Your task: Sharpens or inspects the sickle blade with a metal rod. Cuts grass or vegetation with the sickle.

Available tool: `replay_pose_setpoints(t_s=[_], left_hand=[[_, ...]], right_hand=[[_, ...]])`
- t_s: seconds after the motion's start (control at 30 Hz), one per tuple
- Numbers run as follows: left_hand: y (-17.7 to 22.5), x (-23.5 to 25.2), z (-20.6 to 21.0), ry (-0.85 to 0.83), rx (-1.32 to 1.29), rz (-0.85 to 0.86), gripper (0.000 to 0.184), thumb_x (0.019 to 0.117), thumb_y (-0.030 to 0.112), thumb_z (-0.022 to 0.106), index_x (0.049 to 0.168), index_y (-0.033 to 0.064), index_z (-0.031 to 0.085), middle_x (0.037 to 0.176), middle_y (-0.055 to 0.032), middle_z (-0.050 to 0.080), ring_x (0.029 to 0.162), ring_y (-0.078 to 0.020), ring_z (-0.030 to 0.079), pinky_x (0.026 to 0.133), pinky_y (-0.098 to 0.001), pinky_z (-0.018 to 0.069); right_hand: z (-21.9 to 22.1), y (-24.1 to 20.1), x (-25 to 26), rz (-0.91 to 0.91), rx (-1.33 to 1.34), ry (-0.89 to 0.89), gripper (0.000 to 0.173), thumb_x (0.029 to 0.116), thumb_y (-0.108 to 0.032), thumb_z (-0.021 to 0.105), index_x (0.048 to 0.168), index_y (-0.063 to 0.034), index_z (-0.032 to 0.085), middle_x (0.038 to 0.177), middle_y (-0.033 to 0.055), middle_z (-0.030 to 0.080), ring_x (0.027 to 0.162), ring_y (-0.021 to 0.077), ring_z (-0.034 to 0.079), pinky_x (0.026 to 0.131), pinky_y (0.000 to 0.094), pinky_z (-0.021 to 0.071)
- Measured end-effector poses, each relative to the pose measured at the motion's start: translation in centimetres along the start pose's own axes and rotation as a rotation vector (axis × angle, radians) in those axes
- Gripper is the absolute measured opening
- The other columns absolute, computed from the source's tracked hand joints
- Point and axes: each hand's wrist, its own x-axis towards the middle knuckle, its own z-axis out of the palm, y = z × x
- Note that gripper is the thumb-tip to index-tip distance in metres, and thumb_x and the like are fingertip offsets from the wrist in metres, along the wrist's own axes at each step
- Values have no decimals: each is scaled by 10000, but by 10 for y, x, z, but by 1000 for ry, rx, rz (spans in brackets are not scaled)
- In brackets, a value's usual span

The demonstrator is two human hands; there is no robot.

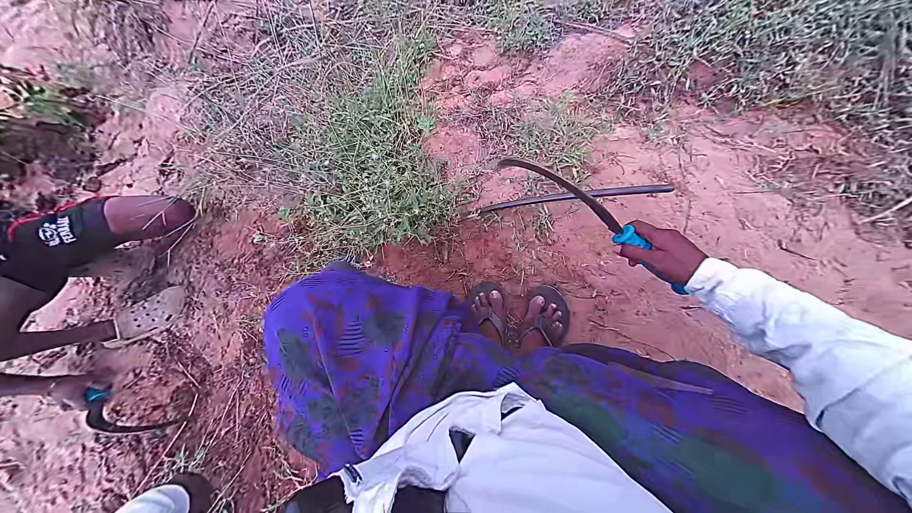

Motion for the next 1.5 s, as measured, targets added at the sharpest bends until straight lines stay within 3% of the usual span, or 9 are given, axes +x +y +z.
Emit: replay_pose_setpoints(t_s=[0.13,0.2,0.43,0.6,0.77,0.93,1.13,1.27,1.5], left_hand=[[16,-43,-180,1104,-597,752,296,1073,110,555,1258,-107,634,1335,-382,586,1265,-588,551,1052,-732,401],[69,-101,-251,1262,-537,1140,249,1060,71,567,1224,-92,661,1311,-346,619,1241,-566,578,1033,-727,419],[337,-164,-365,748,45,1243,433,1061,117,560,1451,-65,516,1471,-312,534,1425,-456,476,1189,-621,340],[416,-152,-355,551,-242,1289,749,994,90,668,1603,-41,251,1621,-296,344,1522,-417,342,1249,-553,260],[417,-127,-347,519,-255,1404,514,1114,366,466,1430,-32,543,1462,-284,547,1403,-419,502,1192,-584,339],[394,-106,-370,394,-1044,1340,737,1152,376,131,1203,-191,600,1213,-394,608,1190,-466,584,1085,-584,395],[385,-95,-382,548,-890,1439,484,951,168,765,1269,-128,551,1146,-336,642,1088,-436,635,1019,-590,471],[401,-120,-380,643,-481,1318,476,961,210,754,1316,-70,604,1346,-313,600,1291,-463,570,1110,-630,415],[427,-118,-312,587,-702,1104,537,1067,371,572,1364,-76,562,1437,-281,559,1359,-400,544,1150,-543,405]], right_hand=[[-22,11,-19,257,-180,-32,382,1032,-262,641,1268,38,616,1067,322,665,976,482,653,893,686,450],[-23,26,-43,253,-148,-26,377,1014,-240,655,1223,71,616,985,295,650,846,410,639,821,623,473],[-48,42,-77,249,-205,-53,366,957,-207,726,1176,77,648,947,285,673,826,407,663,800,607,503],[-57,45,-62,377,-408,-103,408,960,-334,719,1181,5,672,1000,297,700,973,492,682,832,681,492],[-43,71,-46,425,-428,-184,422,974,-346,691,1198,10,652,1011,308,697,986,512,679,825,693,489],[-10,113,-48,326,-167,-150,395,949,-264,744,1123,83,668,931,299,683,855,453,679,806,639,504],[4,117,-45,308,-70,-111,335,938,-185,758,1111,87,665,869,273,672,742,386,658,736,584,511],[6,116,-43,263,-17,-114,297,927,-173,755,1079,66,667,780,193,644,643,277,610,652,488,498],[11,123,-47,279,-2,-150,331,927,-192,760,1099,76,670,833,235,663,708,335,640,710,542,507]])
